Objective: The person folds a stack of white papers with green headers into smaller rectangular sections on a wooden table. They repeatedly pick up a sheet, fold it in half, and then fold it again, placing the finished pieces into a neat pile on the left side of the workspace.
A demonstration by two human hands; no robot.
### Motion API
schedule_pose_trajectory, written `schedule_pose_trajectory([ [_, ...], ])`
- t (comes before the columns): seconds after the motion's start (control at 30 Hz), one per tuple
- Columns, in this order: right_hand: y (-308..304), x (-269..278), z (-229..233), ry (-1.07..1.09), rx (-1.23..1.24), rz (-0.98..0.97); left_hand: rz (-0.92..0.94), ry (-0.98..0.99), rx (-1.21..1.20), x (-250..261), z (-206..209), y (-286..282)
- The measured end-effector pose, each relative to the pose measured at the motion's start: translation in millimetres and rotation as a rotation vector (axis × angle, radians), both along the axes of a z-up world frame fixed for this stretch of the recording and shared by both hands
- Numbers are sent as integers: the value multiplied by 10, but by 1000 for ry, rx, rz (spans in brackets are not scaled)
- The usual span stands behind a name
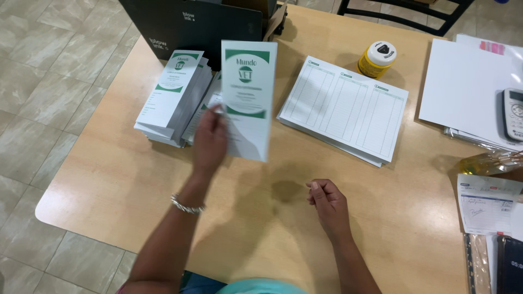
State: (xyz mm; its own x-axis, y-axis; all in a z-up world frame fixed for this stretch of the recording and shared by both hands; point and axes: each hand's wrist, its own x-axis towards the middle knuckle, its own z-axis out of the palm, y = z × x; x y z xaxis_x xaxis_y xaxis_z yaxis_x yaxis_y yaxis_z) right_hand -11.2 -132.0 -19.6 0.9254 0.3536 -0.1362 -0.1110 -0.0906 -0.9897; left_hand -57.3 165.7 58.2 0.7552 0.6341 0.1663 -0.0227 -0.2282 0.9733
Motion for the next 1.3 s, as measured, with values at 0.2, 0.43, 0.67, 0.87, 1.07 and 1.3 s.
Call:
schedule_pose_trajectory([
  [0.2, -10, 75, -10, -2, -20, 13, 226, 474, 1032, 266, -764, 802],
  [0.43, -63, 89, -23, 19, -39, 30, 176, 610, 1221, 401, -720, 551],
  [0.67, -75, 119, -14, 12, -68, 72, -66, 663, 976, 453, -340, 281],
  [0.87, -72, 118, 20, 12, -71, 83, -70, 725, 975, 364, -598, 519],
  [1.07, -58, 98, 47, 17, -86, 93, -56, 726, 997, 164, -712, 587],
  [1.3, -213, 262, 25, -92, -65, -118, 15, 623, 1098, 157, -401, 327],
])
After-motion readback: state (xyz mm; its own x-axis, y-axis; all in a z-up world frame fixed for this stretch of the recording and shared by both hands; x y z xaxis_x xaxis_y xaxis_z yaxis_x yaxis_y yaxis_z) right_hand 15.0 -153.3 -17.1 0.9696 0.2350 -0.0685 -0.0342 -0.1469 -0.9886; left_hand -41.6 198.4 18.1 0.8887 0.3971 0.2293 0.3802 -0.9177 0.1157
